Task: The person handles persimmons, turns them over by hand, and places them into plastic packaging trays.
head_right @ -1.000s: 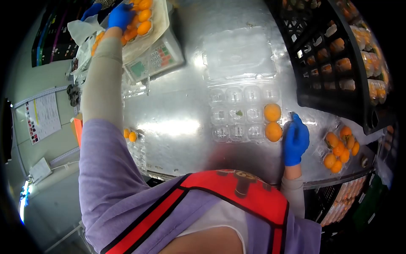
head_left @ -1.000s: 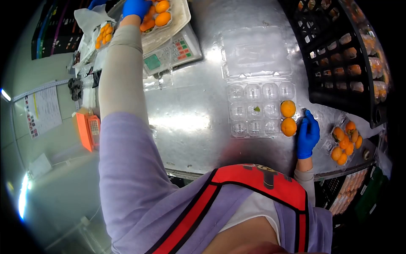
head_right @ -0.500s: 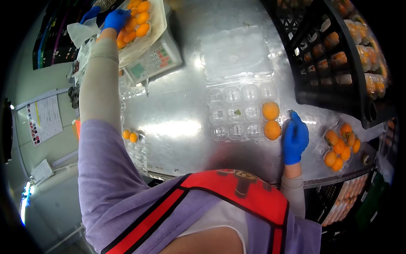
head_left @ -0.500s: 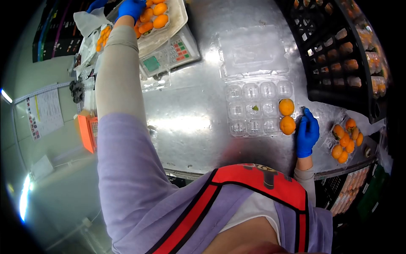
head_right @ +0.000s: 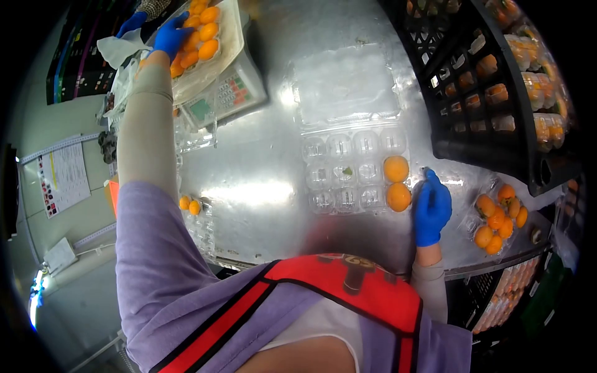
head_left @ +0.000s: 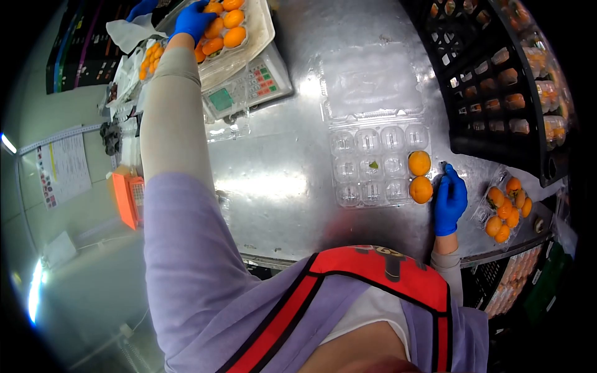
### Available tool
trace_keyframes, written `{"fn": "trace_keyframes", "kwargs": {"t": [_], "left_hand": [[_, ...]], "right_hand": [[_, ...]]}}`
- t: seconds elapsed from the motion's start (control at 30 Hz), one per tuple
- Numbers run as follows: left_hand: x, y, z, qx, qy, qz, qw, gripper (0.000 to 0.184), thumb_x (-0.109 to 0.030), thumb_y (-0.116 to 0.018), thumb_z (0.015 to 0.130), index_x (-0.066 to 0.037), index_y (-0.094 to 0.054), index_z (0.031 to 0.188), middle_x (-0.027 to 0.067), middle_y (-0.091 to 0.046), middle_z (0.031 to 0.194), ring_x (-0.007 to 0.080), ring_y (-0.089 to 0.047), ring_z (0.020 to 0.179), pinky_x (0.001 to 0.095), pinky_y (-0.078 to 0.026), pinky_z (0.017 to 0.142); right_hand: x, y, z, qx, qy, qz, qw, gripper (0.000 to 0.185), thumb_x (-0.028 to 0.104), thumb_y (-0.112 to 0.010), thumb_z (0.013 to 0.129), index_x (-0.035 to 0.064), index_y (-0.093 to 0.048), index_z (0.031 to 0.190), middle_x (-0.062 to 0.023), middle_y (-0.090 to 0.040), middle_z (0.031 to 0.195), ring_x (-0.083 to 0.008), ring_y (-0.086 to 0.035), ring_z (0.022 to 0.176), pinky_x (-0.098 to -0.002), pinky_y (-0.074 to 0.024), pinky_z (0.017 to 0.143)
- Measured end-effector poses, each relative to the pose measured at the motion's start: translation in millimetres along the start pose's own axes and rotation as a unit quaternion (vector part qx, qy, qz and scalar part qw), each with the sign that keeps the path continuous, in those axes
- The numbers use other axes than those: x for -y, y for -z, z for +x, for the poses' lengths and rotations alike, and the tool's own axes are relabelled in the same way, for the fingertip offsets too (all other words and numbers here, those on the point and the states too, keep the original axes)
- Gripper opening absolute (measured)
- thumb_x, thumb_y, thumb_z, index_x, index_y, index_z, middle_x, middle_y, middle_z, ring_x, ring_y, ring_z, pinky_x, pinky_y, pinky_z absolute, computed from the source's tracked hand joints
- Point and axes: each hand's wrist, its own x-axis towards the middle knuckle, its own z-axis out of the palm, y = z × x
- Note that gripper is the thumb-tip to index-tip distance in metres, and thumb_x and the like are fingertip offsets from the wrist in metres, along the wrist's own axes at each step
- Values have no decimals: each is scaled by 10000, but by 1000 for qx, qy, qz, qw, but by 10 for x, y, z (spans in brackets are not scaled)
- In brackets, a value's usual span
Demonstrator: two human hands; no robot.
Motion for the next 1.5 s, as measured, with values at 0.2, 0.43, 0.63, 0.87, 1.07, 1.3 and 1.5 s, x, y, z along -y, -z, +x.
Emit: {"fn": "trace_keyframes", "kwargs": {"t": [0.2, 0.43, 0.63, 0.87, 1.07, 1.3, 1.5], "left_hand": [[160, -14, 9, -44, -73, 76, 994, 543, -184, -688, 806, -71, -510, 1306, 108, -610, 1177, 176, -595, 1003, 269, -457, 888], [-166, 158, -118, -296, -169, 22, 940, 408, -308, -654, 830, -50, -633, 1145, 86, -670, 1017, 174, -605, 905, 296, -457, 837], [-281, 319, -242, -439, -2, -115, 891, 411, -378, -639, 837, -10, -669, 1018, 101, -671, 975, 193, -602, 886, 318, -456, 823], [-201, 324, -240, -442, -6, -88, 893, 435, -386, -638, 840, 6, -658, 1028, 110, -660, 967, 201, -587, 878, 324, -453, 820], [-247, 402, -290, -359, 21, -117, 926, 485, -408, -651, 828, -4, -643, 1098, 101, -650, 1045, 195, -585, 932, 319, -447, 845], [-425, 570, -331, -287, -14, -124, 950, 472, -318, -678, 818, 3, -604, 1156, 92, -628, 1111, 177, -561, 1041, 294, -430, 889], [-52, 529, -185, -171, -89, -58, 979, 444, -236, -680, 828, 50, -568, 1150, 71, -647, 1041, 156, -575, 941, 288, -441, 862]], "right_hand": [[22, 0, 6, 0, 0, 2, 1000, 246, 36, -527, 880, -20, -628, 1097, -112, -671, 990, -178, -614, 790, -272, -480, 744], [19, 15, 1, 6, 1, -8, 1000, 248, 34, -528, 878, -14, -626, 1101, -115, -669, 1009, -189, -622, 829, -276, -478, 770], [7, 23, -7, 14, 0, -8, 1000, 253, 38, -530, 876, -8, -624, 1107, -118, -665, 1021, -207, -626, 868, -287, -478, 795], [-11, 6, -15, 8, -5, 3, 1000, 258, 32, -524, 874, -9, -623, 1109, -118, -662, 1018, -209, -622, 866, -293, -476, 794], [-27, 36, -33, 41, -18, 1, 999, 262, 13, -514, 906, -10, -595, 1154, -102, -642, 1114, -144, -593, 931, -251, -453, 833], [-79, 30, -51, 54, -27, 19, 998, 271, -6, -490, 912, -27, -574, 1168, -132, -617, 1165, -170, -589, 1014, -263, -441, 892], [-88, 34, -49, 70, -37, 1, 997, 271, -12, -484, 913, -41, -562, 1171, -140, -609, 1173, -185, -581, 1051, -278, -433, 921]]}}
